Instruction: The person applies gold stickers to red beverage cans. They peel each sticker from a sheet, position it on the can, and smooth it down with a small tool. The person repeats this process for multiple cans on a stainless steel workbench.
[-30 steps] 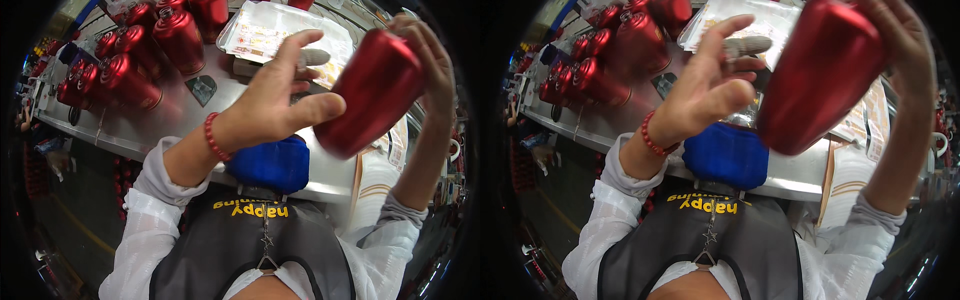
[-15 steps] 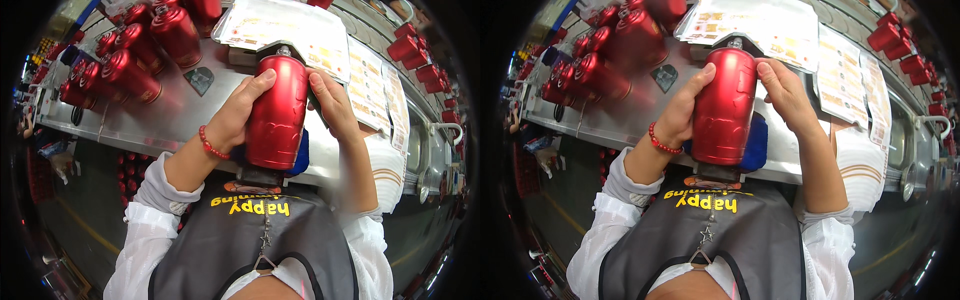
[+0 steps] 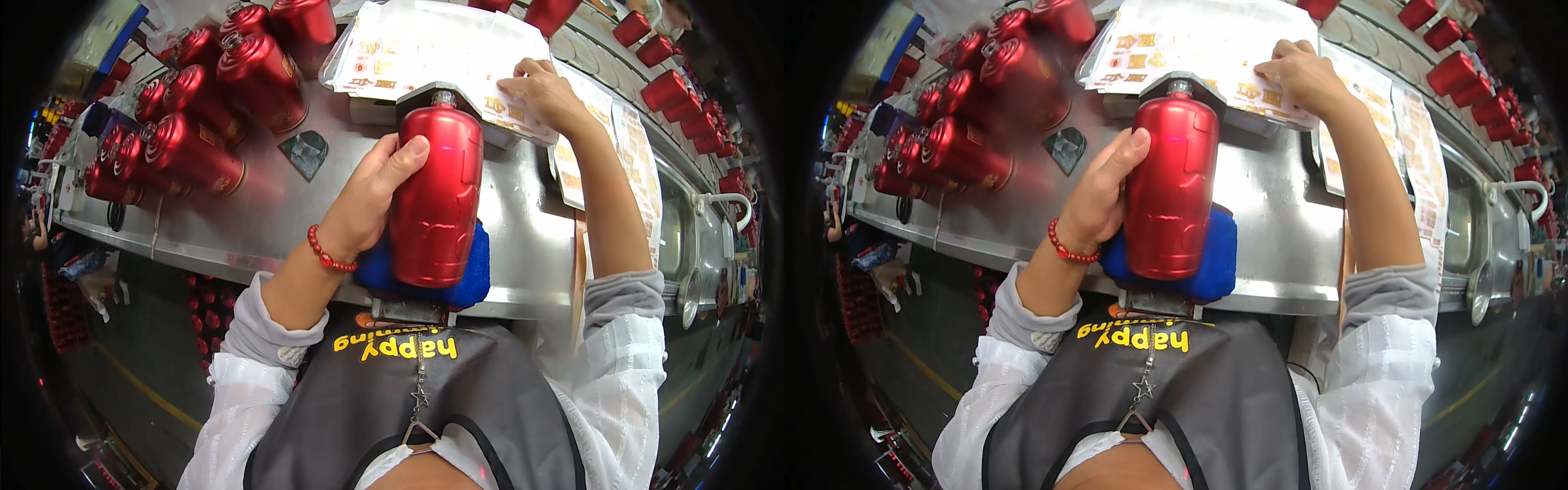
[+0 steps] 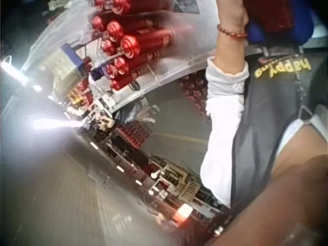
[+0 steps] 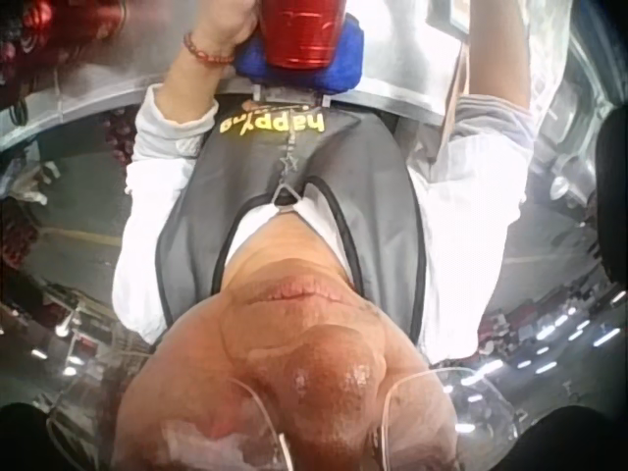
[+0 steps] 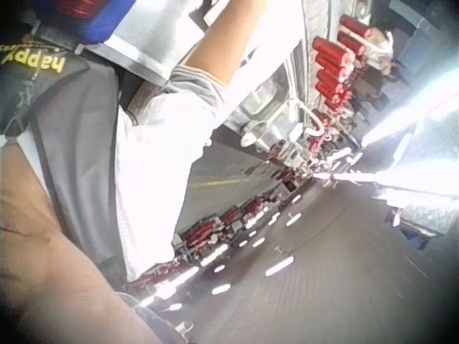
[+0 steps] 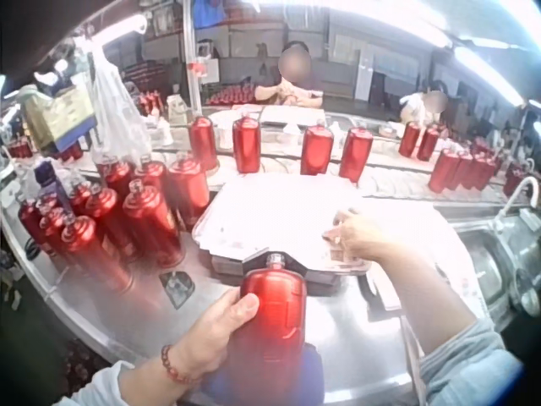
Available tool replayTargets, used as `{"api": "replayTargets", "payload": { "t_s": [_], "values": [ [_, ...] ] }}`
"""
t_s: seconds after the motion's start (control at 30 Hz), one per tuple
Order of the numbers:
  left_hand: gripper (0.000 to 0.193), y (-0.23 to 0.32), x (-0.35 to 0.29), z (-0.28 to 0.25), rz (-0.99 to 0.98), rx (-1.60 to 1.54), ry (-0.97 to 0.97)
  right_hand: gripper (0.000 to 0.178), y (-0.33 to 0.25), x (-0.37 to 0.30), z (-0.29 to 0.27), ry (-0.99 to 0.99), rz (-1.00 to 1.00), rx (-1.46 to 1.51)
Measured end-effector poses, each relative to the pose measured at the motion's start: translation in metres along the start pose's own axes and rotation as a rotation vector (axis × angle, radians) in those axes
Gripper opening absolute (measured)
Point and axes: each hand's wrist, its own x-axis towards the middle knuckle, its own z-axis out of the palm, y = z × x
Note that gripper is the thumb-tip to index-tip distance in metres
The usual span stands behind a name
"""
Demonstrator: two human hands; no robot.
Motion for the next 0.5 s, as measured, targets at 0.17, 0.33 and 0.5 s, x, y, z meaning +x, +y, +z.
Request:
{"api": "replayTargets", "payload": {
  "t_s": [0.17, 0.33, 0.5],
  "values": [
    [0.064, 0.002, -0.001, 0.005, 0.009, 0.033, -0.015, 0.025, 0.019, 0.04, -0.009, -0.123, 0.19, -0.211],
    [0.067, 0.003, 0.0, 0.003, 0.008, 0.032, -0.027, 0.026, 0.082, 0.068, 0.01, 0.058, 0.385, -0.219],
    [0.068, 0.002, 0.001, 0.0, -0.02, -0.015, -0.033, 0.059, 0.113, 0.085, 0.016, -0.092, 0.707, 0.274]
  ]
}}
